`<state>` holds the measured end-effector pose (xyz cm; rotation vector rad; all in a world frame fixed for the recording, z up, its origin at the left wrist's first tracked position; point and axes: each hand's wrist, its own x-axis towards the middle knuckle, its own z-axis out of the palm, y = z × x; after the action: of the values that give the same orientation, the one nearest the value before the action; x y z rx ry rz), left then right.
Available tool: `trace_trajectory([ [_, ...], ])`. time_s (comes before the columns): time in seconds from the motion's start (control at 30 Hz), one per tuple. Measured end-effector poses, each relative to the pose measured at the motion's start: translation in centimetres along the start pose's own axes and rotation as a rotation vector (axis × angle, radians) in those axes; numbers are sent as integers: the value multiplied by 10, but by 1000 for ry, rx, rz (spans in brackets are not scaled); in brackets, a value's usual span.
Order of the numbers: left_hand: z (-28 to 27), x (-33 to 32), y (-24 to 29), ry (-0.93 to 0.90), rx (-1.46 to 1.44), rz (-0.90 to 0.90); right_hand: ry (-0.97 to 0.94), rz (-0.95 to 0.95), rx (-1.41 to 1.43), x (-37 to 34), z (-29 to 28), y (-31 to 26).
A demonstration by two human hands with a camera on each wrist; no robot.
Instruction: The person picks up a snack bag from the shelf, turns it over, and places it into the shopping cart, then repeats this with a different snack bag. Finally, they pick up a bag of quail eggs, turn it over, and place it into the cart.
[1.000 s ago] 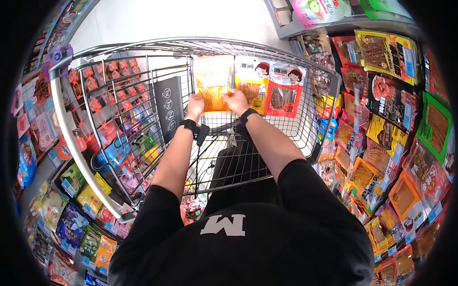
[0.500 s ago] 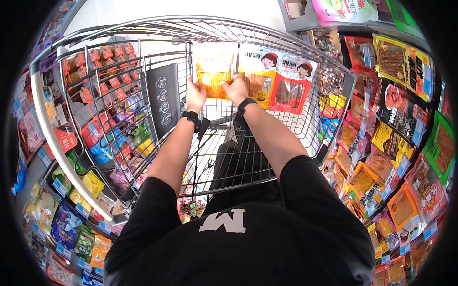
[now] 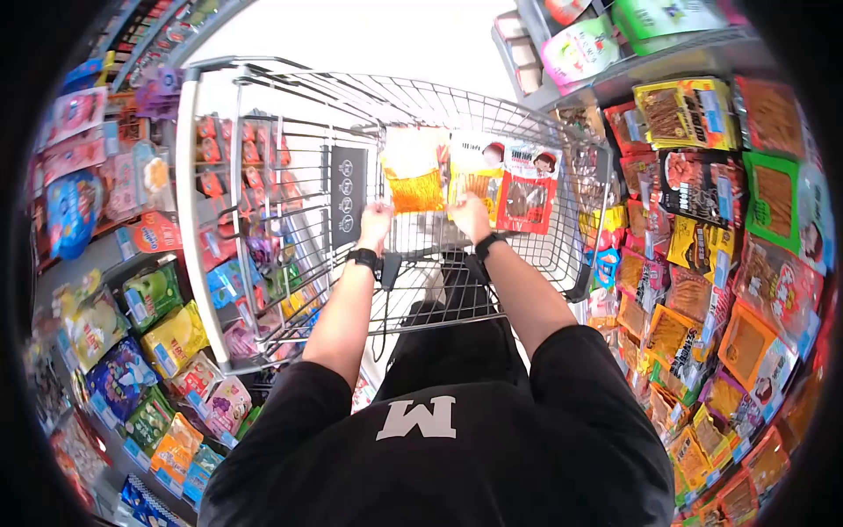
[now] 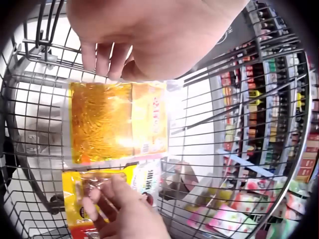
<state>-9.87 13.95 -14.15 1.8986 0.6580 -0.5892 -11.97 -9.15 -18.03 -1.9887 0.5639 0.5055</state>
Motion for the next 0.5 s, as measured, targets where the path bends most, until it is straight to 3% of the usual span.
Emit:
trace_trajectory([
  [0.07,-9,-29,9,-57,-128,-7,18,-126,-10,-27,-27,-13],
  [0.13,-26,-53,16,-174,-76,37,85,-116,168,-11,-16,50],
  [0.17,-31,-61,7,-208,-162,122,40,-186,83,-27,-36,36],
  [0.2,-45,-87,21,-205,-76,181,-1,-253,-8,-54,-58,17],
  [0.23,-54,-110,24,-197,-165,257,7,-192,169,-89,-76,-7],
  [0.27,-63,-112,13,-179,32,245,9,-133,346,-125,-89,-28],
  [0.33,-73,-136,-9,-113,-53,424,19,-270,177,-139,-106,5],
  [0.37,-75,-146,-19,-100,-115,445,44,-232,295,-166,-116,1],
  [0.43,-88,-196,-8,9,106,516,79,-201,407,-214,-130,6],
  [0.5,-96,-224,-3,70,350,813,95,-156,342,-256,-149,22],
])
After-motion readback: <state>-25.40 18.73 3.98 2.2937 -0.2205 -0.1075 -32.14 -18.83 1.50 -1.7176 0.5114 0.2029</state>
